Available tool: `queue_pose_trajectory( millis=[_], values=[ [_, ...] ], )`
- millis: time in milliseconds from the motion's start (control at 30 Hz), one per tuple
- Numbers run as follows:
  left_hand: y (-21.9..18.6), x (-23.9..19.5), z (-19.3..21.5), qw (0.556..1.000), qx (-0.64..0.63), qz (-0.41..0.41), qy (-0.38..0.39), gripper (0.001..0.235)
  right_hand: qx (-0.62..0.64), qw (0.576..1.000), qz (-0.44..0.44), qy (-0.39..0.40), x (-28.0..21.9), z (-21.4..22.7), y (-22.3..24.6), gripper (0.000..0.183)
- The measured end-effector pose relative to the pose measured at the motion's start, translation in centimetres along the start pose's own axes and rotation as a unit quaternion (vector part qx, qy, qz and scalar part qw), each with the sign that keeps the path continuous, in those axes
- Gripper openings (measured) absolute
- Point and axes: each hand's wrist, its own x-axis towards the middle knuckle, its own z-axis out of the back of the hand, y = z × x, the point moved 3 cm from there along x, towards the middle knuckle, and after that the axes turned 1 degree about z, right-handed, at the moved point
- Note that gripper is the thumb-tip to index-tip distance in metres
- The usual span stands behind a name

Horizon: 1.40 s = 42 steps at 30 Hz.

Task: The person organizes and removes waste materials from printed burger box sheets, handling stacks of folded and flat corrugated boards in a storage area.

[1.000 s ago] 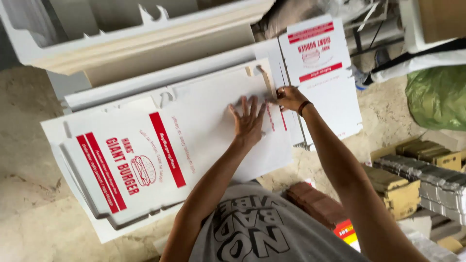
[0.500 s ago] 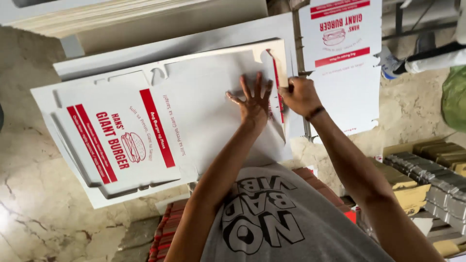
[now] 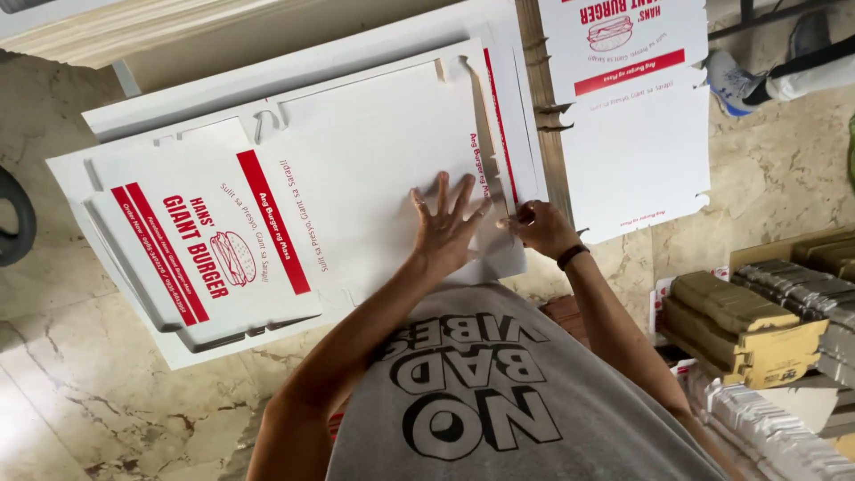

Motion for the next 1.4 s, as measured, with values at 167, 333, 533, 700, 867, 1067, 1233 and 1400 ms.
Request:
queue_pose_trajectory(
  millis=[167,333,533,700,867,1067,1233,1400],
  values=[
    [-2.4,0.4,-1.3,0.999,0.025,0.022,-0.007,0.100,-0.066,0.997,-0.035,0.025,0.3,-1.2,-1.5,0.030],
    [-3.3,1.3,-0.2,0.999,0.024,0.042,0.014,0.094,-0.090,0.990,0.043,-0.102,0.8,-1.9,-4.6,0.033],
    [-3.9,3.1,-1.1,0.990,-0.070,0.079,0.094,0.103,-0.220,0.872,0.329,-0.289,-2.2,-3.0,-4.0,0.050],
    [-4.2,1.9,-0.6,0.985,-0.101,0.091,0.109,0.116,-0.166,0.884,0.357,-0.253,-0.9,-2.7,-4.8,0.046],
    [-4.8,1.1,1.1,0.991,-0.031,0.113,0.065,0.095,0.060,0.994,-0.081,-0.048,-3.1,-0.1,-4.0,0.068],
    [-6.1,2.9,-2.1,0.987,-0.049,0.136,0.065,0.097,0.540,0.837,-0.078,0.040,-6.5,-8.5,-3.9,0.068],
    [-6.1,2.4,-0.9,0.984,-0.056,0.141,0.098,0.105,0.494,0.866,0.016,-0.075,-4.3,-9.4,-6.8,0.041],
    [-7.2,2.8,-1.9,0.984,-0.026,0.146,0.103,0.102,0.541,0.838,0.009,-0.077,-0.1,-12.4,-12.3,0.049]
  ],
)
